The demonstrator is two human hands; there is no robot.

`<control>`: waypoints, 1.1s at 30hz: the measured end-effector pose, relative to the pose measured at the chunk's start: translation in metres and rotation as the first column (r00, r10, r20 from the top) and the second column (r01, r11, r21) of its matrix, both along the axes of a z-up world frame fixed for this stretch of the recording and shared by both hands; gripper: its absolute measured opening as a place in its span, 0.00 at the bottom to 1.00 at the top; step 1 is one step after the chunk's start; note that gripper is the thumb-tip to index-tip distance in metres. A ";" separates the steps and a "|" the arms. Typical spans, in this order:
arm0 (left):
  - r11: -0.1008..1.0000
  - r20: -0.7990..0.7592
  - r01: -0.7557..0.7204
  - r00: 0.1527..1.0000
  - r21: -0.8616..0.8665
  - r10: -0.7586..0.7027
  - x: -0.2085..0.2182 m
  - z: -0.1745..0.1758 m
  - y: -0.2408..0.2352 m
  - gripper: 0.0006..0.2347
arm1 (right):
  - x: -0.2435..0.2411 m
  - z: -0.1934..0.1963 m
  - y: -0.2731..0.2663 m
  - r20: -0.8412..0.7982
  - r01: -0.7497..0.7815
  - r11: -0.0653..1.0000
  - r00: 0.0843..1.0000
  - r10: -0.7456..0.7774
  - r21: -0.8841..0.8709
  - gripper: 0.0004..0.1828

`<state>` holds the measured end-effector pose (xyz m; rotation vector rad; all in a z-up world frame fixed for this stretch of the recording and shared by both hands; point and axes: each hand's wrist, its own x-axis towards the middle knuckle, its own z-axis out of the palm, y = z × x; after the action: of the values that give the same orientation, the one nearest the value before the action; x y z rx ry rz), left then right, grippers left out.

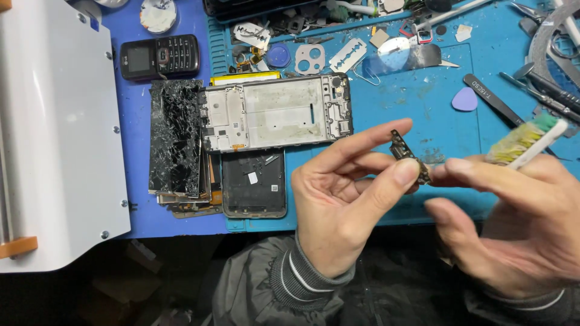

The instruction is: Cleaning internal components of a mobile phone using a cloth, brush, and cleaning solution during a repair process.

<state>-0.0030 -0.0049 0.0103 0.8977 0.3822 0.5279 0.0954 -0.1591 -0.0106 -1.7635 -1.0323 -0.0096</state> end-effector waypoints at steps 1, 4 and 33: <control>1.000 -0.018 -0.017 1.000 -0.013 0.017 0.001 -0.001 -0.001 0.17 | 0.003 0.001 0.002 0.076 -0.011 0.999 0.997 0.014 -0.042 0.28; 1.000 -0.061 -0.002 0.998 0.015 0.003 0.002 0.003 0.001 0.21 | 0.003 0.013 0.008 0.175 -0.006 0.995 0.984 0.024 -0.104 0.16; 0.988 -0.164 0.086 0.984 0.126 -0.065 0.008 -0.006 0.009 0.12 | 0.039 -0.006 -0.022 -0.140 -0.111 0.954 0.987 0.074 -0.278 0.11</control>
<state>0.0049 0.0044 0.0041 1.0829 0.4606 0.4156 0.1340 -0.1809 -0.0163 -1.9436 -1.0616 0.3229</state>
